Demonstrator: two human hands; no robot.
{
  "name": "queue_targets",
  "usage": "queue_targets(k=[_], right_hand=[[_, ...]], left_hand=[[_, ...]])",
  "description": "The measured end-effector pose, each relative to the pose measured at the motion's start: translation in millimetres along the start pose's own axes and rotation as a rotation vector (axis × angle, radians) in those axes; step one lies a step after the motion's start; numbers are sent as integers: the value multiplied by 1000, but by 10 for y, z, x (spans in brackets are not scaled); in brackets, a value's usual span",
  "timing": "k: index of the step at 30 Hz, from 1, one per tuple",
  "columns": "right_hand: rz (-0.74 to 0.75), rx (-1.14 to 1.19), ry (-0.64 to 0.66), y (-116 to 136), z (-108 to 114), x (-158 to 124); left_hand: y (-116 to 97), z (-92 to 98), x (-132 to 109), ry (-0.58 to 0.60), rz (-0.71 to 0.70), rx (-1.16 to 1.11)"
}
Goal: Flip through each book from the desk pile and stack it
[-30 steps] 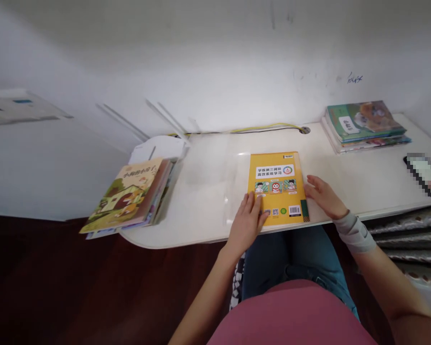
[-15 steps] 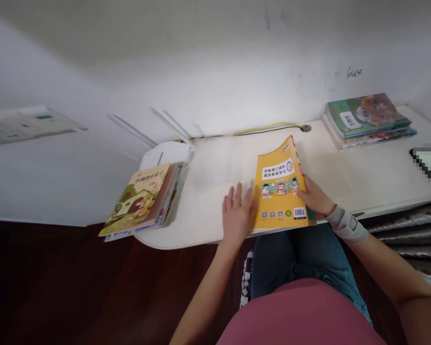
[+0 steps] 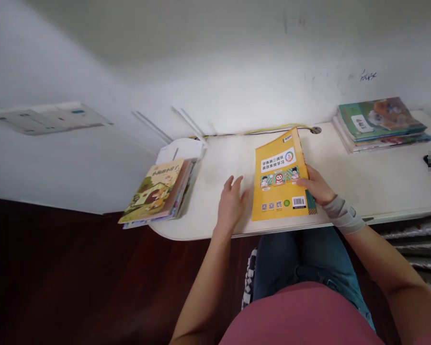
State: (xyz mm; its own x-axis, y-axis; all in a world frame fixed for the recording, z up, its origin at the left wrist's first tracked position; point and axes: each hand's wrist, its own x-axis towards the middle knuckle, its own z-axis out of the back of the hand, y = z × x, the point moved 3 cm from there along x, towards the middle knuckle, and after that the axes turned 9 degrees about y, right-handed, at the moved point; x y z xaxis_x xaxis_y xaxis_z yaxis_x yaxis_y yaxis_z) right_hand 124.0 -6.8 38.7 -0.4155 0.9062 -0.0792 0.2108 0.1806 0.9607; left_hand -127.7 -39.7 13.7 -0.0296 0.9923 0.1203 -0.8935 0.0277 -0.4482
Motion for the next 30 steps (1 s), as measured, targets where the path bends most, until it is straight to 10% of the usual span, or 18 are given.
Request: queue_targets(k=[9, 17, 24, 30], right_hand=[[-6, 79, 56, 111, -96, -5], [-131, 107, 140, -404, -531, 480], [23, -263, 201, -475, -546, 498], [261, -1165, -66, -312, -293, 103]], left_hand=[[265, 141, 104, 82, 218, -317], [581, 173, -44, 40, 332, -617], [545, 207, -63, -127, 225, -98], [234, 232, -317, -82, 164, 216]])
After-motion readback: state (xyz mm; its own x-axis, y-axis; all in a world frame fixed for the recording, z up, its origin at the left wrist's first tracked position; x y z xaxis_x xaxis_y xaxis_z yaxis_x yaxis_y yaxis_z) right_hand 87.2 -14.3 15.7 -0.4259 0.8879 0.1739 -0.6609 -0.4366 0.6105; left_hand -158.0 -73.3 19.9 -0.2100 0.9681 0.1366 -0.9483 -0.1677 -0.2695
